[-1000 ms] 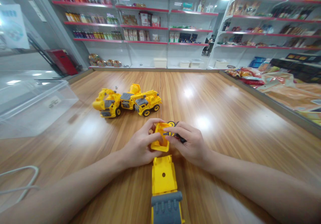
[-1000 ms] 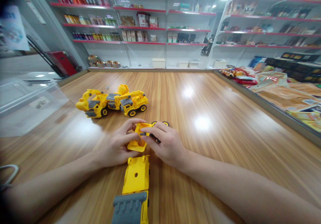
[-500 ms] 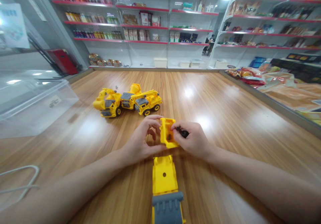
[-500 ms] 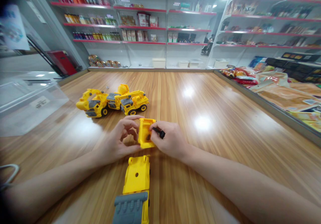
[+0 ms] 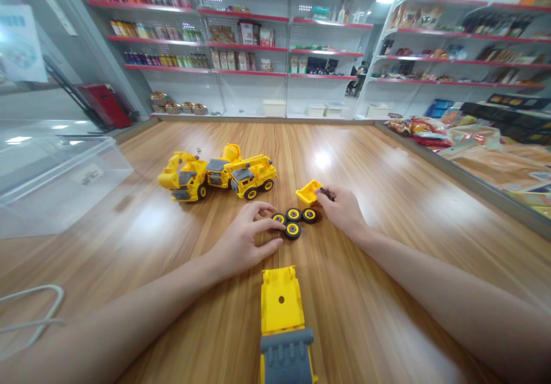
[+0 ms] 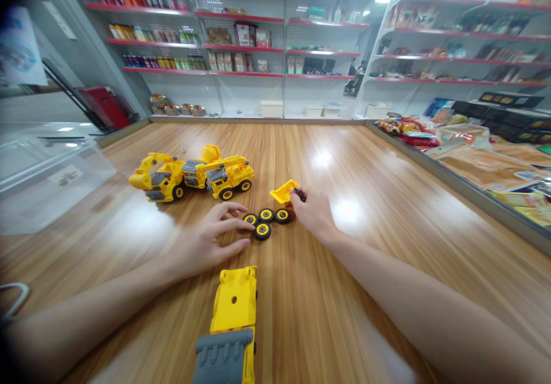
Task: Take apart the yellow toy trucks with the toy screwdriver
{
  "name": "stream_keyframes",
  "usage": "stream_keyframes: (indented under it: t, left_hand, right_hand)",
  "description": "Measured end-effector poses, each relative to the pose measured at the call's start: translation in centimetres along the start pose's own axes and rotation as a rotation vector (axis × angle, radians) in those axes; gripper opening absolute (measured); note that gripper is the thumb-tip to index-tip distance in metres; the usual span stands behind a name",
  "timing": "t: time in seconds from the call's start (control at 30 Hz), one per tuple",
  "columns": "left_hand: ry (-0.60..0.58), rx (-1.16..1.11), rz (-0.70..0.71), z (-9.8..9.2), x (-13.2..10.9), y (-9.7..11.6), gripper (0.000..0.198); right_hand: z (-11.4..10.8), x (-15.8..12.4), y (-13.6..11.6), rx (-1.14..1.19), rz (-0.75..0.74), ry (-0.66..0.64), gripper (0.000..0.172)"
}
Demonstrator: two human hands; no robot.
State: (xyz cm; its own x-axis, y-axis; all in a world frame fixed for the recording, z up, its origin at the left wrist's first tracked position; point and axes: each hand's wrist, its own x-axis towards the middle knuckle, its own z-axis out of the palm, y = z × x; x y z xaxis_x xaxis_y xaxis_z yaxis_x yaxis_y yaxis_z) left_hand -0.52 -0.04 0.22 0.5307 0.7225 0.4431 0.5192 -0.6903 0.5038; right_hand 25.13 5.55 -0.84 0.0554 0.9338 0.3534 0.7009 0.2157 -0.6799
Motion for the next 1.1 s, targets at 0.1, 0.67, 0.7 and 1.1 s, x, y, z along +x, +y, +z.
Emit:
stream_keyframes:
  t: [0.1, 0.67, 0.7, 1.1]
  left_hand:
    - [-0.005, 0.017, 0.057, 0.1, -0.1, -0.1, 0.023]
    - [-0.071, 0.006, 0.083, 0.3, -0.4, -0.3, 0.033]
    - [-0.074, 0.004, 0.084, 0.2, -0.4, -0.3, 0.032]
    - [-0.105, -0.023, 0.079, -0.1, -0.3, 0.1, 0.034]
  right_hand:
    - [-0.1, -0.4, -0.5, -0.05, -0.023, -0.052, 0.031]
    - [-0.7, -1.7, -1.9, -0.191, -0.197, -0.023, 0.02]
    - [-0.7, -1.6, -1.8, -0.189, -0.181, -0.024, 0.018]
    - [-0.2, -2.0, -1.9, -0.13, -0.307, -0.092, 0.02]
